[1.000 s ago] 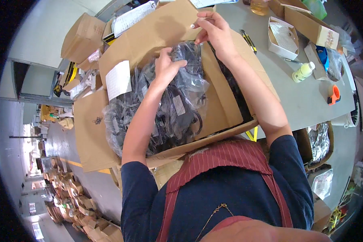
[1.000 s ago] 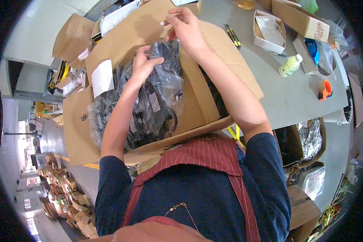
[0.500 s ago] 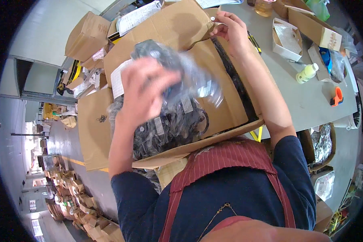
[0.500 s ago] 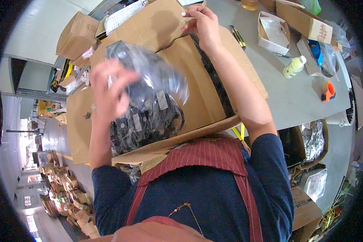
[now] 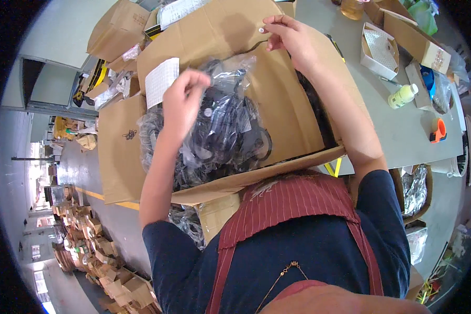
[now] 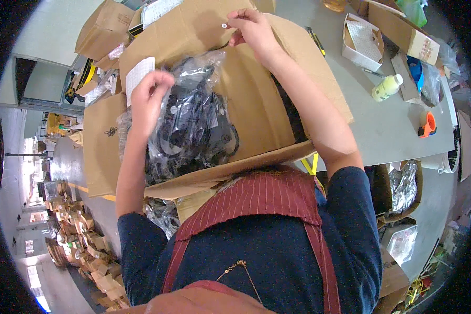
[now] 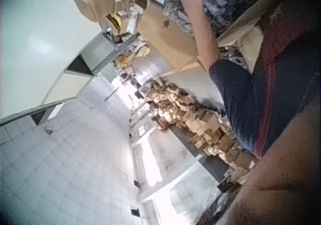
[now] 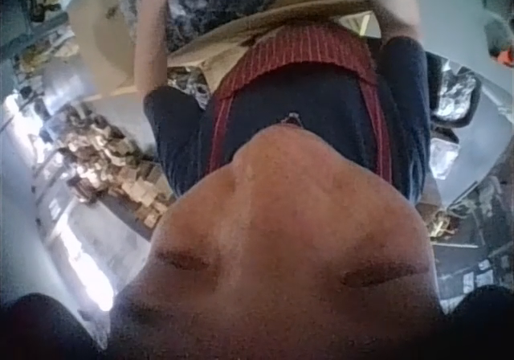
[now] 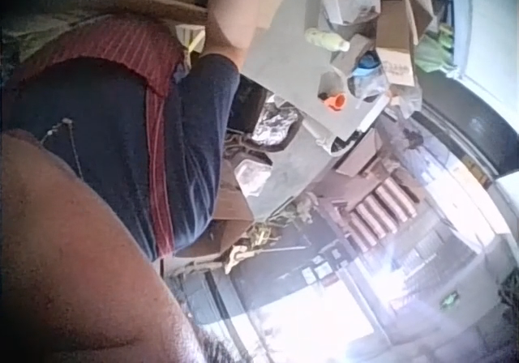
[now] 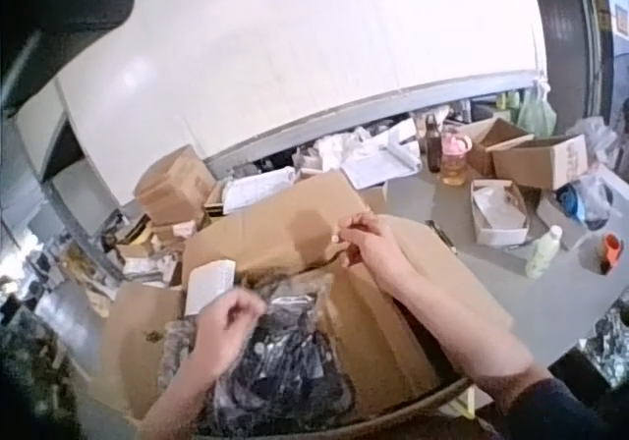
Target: The person peels small white circular labels from a sheet and applies them to the black plastic components of power adapters before placing the labeled items into a cardboard box.
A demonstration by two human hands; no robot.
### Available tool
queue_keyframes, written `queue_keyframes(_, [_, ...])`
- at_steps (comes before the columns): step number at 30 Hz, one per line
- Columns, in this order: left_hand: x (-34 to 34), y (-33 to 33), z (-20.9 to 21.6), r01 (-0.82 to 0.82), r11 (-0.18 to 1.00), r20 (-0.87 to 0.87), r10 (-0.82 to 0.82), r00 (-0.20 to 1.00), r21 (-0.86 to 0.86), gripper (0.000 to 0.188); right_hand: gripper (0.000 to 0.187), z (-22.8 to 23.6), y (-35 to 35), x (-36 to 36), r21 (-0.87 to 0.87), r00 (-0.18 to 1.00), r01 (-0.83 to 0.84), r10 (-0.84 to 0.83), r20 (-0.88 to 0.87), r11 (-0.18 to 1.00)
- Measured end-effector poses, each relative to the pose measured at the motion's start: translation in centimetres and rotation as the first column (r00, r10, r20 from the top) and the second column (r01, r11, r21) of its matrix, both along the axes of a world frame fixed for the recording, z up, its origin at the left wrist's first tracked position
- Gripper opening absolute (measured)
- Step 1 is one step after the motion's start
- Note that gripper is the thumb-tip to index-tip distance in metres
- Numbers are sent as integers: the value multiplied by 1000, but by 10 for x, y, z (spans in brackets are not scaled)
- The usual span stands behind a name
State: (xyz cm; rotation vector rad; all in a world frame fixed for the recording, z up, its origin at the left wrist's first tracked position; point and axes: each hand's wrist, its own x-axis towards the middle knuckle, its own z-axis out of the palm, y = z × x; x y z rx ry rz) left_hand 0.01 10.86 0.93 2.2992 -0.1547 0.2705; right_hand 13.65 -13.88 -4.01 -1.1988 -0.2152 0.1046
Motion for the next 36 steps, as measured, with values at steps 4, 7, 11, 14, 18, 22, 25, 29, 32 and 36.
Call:
queue_keyframes(4, [84,0,-24,78,987,-74,-89,993,-140,22,25,-11,4,5,-43,999,9,-7,44,999])
queue_keyframes(7, [125,-5,-43,71,977,-230,-118,966,-203,27,24,-19,7,9,-6,1000,1,-1,12,1000])
queue_keyframes(11, [137,-11,-49,107,968,-371,-15,929,229,38,23,-17,5,4,-49,1000,16,-15,27,999])
queue_keyframes(14, [137,2,-56,146,938,-331,-36,943,314,45,25,-14,3,3,-108,998,-38,44,53,993])
queue_keyframes(18, [135,8,-49,17,999,-317,0,948,51,41,24,-15,1,4,-138,996,-46,57,74,989])
queue_keyframes(22, [119,-14,-38,43,980,-446,-128,886,-196,31,24,-15,-1,7,-134,994,-69,79,71,989])
queue_keyframes(25, [115,-23,-26,96,990,-480,-136,867,-108,25,24,-18,0,9,-123,995,-57,66,73,991])
queue_keyframes(29, [122,-16,-35,150,988,-388,-153,909,-37,18,21,-20,3,11,-101,998,-30,35,57,994])
queue_keyframes(32, [129,-16,-42,128,988,-385,-84,919,90,18,19,-20,4,11,-80,998,-11,17,67,997])
queue_keyframes(36, [126,-28,-36,154,988,-415,-135,900,12,21,18,-21,2,12,-76,999,-3,7,51,997])
